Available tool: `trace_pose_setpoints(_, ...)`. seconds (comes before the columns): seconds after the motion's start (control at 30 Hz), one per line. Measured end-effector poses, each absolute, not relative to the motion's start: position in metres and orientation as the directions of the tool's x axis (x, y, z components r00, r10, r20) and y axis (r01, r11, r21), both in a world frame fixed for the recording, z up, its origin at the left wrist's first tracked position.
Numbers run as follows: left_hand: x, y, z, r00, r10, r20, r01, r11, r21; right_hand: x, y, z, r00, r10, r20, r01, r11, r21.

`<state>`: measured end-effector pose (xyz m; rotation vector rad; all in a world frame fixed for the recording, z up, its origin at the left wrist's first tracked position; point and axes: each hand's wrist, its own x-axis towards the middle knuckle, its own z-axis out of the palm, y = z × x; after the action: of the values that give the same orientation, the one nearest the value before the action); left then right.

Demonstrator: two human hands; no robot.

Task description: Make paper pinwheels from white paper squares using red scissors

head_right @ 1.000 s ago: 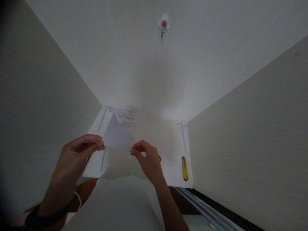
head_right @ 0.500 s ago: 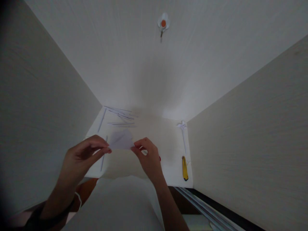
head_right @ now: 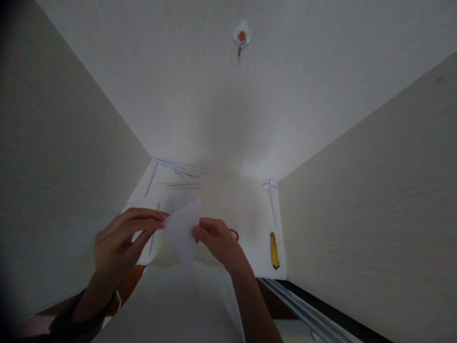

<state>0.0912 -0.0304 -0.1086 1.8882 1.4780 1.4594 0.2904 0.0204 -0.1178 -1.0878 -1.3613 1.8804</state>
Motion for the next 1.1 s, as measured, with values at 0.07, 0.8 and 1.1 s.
trace_pose_setpoints(0.07, 0.095, -0.030, -0.108, -0.084, 0.874, 0.479, 0.490, -0.382, 0.784, 0.287, 0.019, -0.117, -0.483, 0.825, -0.294, -0.012, -0.342, -0.940)
trace_pose_setpoints(0.8, 0.113, -0.024, -0.105, 0.064, 0.956, -0.285, 0.050, 0.282, 0.958, 0.290, 0.027, -0.110, -0.094, 0.980, -0.174, -0.102, -0.183, -0.978)
trace_pose_setpoints(1.1, 0.113, -0.027, -0.104, 0.021, 0.966, -0.259, -0.010, 0.259, 0.966, 0.307, 0.034, -0.099, -0.086, 0.996, -0.015, -0.165, -0.030, -0.986)
